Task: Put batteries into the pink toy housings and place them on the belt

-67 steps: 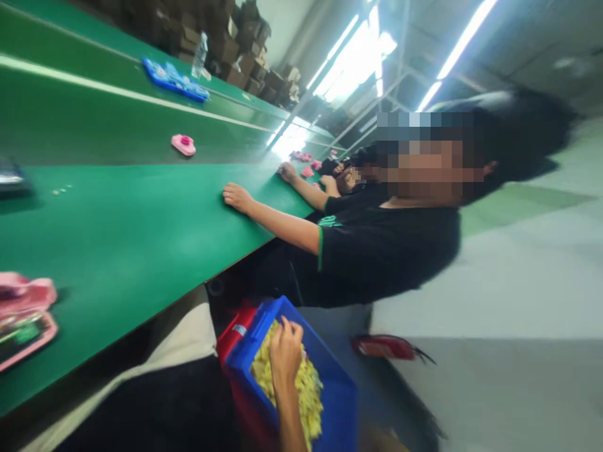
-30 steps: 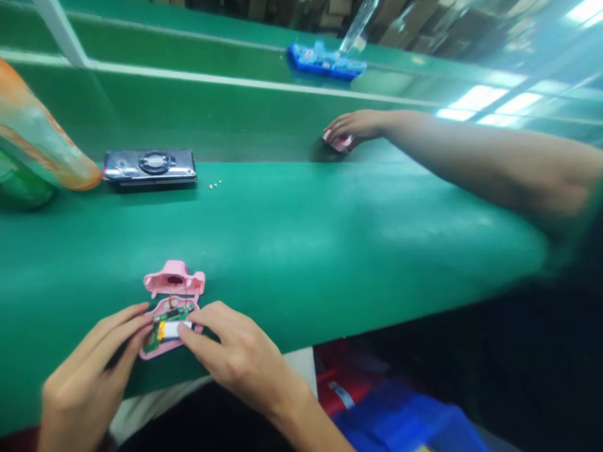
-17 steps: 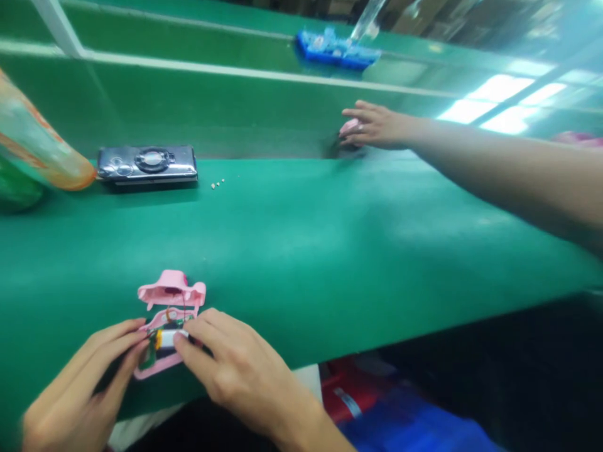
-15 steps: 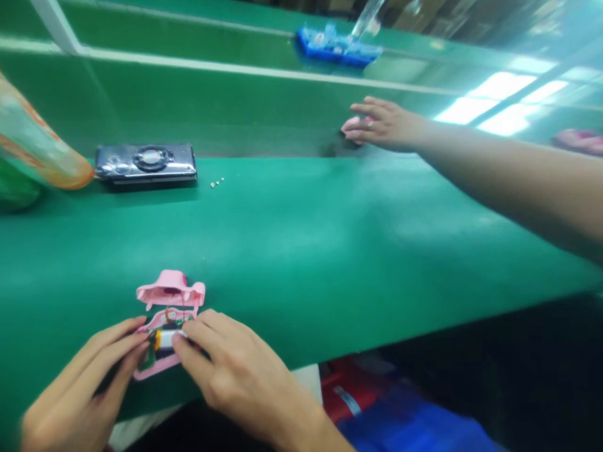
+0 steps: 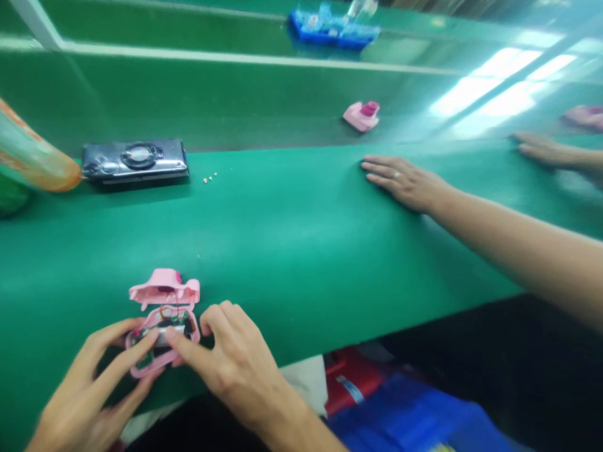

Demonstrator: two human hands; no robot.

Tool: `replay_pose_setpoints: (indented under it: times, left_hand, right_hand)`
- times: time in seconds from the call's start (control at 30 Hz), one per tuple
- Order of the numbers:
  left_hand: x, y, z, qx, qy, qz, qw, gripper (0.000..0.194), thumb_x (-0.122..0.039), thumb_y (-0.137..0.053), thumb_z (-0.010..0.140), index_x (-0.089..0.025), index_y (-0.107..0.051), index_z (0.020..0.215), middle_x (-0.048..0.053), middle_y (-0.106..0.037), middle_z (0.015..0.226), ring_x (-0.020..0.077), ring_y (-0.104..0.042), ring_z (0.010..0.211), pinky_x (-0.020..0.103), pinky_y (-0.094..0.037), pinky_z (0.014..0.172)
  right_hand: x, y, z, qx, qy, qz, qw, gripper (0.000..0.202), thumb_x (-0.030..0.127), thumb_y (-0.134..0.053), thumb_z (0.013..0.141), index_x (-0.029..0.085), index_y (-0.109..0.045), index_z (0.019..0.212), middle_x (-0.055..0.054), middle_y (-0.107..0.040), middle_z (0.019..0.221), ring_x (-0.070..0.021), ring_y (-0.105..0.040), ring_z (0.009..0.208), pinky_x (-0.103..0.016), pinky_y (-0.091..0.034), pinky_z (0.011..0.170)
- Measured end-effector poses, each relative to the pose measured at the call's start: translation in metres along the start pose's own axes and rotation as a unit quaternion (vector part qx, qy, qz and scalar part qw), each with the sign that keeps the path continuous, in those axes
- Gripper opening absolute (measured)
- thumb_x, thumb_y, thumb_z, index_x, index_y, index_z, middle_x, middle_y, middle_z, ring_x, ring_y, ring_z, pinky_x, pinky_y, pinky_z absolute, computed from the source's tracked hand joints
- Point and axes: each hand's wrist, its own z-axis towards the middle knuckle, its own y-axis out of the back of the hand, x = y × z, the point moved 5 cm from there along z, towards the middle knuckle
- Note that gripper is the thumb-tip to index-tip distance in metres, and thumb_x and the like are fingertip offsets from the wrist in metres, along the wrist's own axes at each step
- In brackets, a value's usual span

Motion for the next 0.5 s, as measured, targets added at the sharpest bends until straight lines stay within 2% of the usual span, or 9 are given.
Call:
replay_pose_setpoints:
  times: [0.1, 0.2, 0.27, 0.37, 0.4, 0.43, 0.47, 0.5]
  left_hand:
    - [0.002, -0.002, -0.004, -0.013, 0.041, -0.018, 0.999, 0.040, -0.013, -0.057, 0.101, -0.017, -0.059, 0.140, 0.017, -0.057, 0.133, 0.0233, -0.064, 0.116, 0.031, -0.062, 0.092]
    - [0.000, -0.004, -0.007, -0.037, 0.050, -0.020, 0.998, 0.046, -0.014, -0.063, 0.097, -0.022, -0.059, 0.142, 0.015, -0.057, 0.133, 0.0239, -0.064, 0.111, 0.033, -0.062, 0.090]
    - [-0.002, -0.005, -0.007, -0.046, 0.055, -0.016, 0.997, 0.043, -0.015, -0.063, 0.098, -0.022, -0.060, 0.140, 0.015, -0.058, 0.133, 0.0241, -0.064, 0.110, 0.034, -0.061, 0.089]
    - [-0.005, -0.005, -0.004, -0.056, 0.062, -0.007, 0.996, 0.040, -0.015, -0.061, 0.099, -0.023, -0.060, 0.138, 0.015, -0.057, 0.132, 0.0244, -0.063, 0.112, 0.034, -0.060, 0.090]
    - [-0.006, -0.005, -0.003, -0.056, 0.064, -0.004, 0.996, 0.039, -0.016, -0.060, 0.100, -0.023, -0.060, 0.138, 0.015, -0.056, 0.132, 0.0245, -0.063, 0.112, 0.035, -0.060, 0.091]
    - [-0.006, -0.004, -0.001, -0.054, 0.065, -0.001, 0.996, 0.039, -0.016, -0.060, 0.100, -0.024, -0.060, 0.138, 0.015, -0.056, 0.133, 0.0245, -0.063, 0.112, 0.036, -0.060, 0.091]
    - [-0.007, -0.004, 0.000, -0.052, 0.064, 0.000, 0.997, 0.038, -0.018, -0.059, 0.101, -0.025, -0.060, 0.138, 0.015, -0.055, 0.133, 0.0244, -0.063, 0.112, 0.036, -0.061, 0.090]
    - [-0.007, -0.004, 0.001, -0.049, 0.061, 0.000, 0.997, 0.037, -0.018, -0.058, 0.101, -0.025, -0.060, 0.138, 0.015, -0.054, 0.133, 0.0242, -0.063, 0.111, 0.037, -0.061, 0.090]
  right_hand:
    - [0.001, -0.003, -0.003, -0.039, -0.032, -0.024, 0.998, 0.021, 0.021, -0.059, 0.105, 0.027, -0.075, 0.117, 0.000, -0.045, 0.076, -0.0149, -0.043, 0.072, -0.025, -0.036, 0.059]
    - [0.005, -0.002, -0.010, -0.058, -0.031, -0.032, 0.997, 0.018, 0.021, -0.061, 0.103, 0.025, -0.077, 0.111, 0.001, -0.043, 0.072, -0.0149, -0.042, 0.069, -0.026, -0.033, 0.057]
    - [0.003, 0.006, -0.012, -0.088, -0.032, -0.007, 0.996, 0.017, 0.030, -0.065, 0.102, 0.022, -0.079, 0.105, 0.000, -0.047, 0.071, -0.0141, -0.044, 0.067, -0.026, -0.036, 0.055]
    - [-0.020, 0.030, 0.007, -0.136, -0.099, 0.079, 0.983, 0.038, 0.044, -0.054, 0.106, 0.018, -0.080, 0.096, -0.002, -0.056, 0.071, -0.0127, -0.052, 0.062, -0.025, -0.044, 0.054]
    - [-0.030, 0.035, 0.024, -0.121, -0.138, 0.092, 0.979, 0.046, 0.046, -0.048, 0.107, 0.016, -0.080, 0.092, -0.002, -0.059, 0.068, -0.0122, -0.054, 0.059, -0.025, -0.045, 0.054]
    - [-0.038, 0.038, 0.045, -0.080, -0.176, 0.086, 0.977, 0.053, 0.047, -0.042, 0.109, 0.015, -0.079, 0.088, -0.002, -0.060, 0.064, -0.0118, -0.056, 0.056, -0.024, -0.046, 0.054]
    - [-0.043, 0.035, 0.070, -0.006, -0.206, 0.056, 0.977, 0.060, 0.049, -0.040, 0.109, 0.014, -0.078, 0.078, -0.001, -0.060, 0.059, -0.0109, -0.056, 0.053, -0.024, -0.045, 0.053]
    - [-0.043, 0.027, 0.095, 0.113, -0.216, 0.015, 0.970, 0.066, 0.054, -0.041, 0.107, 0.013, -0.074, 0.066, -0.001, -0.059, 0.054, -0.0101, -0.057, 0.050, -0.022, -0.045, 0.054]
